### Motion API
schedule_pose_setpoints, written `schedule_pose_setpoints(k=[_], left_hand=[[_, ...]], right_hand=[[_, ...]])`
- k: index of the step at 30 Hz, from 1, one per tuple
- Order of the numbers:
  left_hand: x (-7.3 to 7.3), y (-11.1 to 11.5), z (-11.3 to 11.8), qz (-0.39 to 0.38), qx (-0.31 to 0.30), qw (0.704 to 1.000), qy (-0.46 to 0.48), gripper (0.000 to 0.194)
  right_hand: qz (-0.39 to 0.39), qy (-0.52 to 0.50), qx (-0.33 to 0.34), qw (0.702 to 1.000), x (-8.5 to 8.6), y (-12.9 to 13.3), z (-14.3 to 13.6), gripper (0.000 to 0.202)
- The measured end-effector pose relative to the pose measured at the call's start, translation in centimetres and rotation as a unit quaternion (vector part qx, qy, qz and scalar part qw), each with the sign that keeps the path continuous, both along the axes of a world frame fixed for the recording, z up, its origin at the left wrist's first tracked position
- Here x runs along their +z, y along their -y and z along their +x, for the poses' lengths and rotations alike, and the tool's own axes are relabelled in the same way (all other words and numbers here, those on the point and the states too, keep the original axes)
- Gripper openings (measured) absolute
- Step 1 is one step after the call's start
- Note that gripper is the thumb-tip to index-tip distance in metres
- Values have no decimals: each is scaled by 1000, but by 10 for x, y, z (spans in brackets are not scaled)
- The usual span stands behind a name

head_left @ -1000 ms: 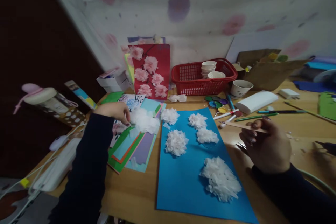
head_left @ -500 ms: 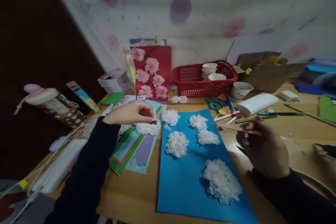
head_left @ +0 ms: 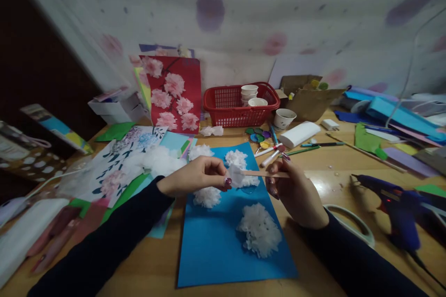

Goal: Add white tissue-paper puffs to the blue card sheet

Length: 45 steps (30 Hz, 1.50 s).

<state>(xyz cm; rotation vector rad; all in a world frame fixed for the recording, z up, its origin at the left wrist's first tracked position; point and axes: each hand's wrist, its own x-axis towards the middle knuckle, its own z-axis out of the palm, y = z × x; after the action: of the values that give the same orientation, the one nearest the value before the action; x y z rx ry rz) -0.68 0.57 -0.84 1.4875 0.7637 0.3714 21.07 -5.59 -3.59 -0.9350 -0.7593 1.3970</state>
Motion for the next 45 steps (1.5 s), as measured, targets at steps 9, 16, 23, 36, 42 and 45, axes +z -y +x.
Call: schedule_pose_setpoints(k=[9,16,23,36,42,45], left_hand=[[-7,7,7,-108,94,989,27,23],[-10,5,8,-117,82,988,57,25],[-11,11,13,-164,106,976,94,12],[-16,12,12,-219,82,960,153,16],[-17,13,14,-227,84,958,156,22],[-18,15,15,-240,91,954,154,23]], right_hand=[[6,-18,11,1000,1,1,0,33],[18,-43,25,999,1,2,-1,30],[41,-23,26,999,1,7,-1,26],[63,21,24,998,-3,10,-2,28],[28,-13,5,1000,-1,5,-2,25],[19,-12,10,1000,-2,5,-2,25]])
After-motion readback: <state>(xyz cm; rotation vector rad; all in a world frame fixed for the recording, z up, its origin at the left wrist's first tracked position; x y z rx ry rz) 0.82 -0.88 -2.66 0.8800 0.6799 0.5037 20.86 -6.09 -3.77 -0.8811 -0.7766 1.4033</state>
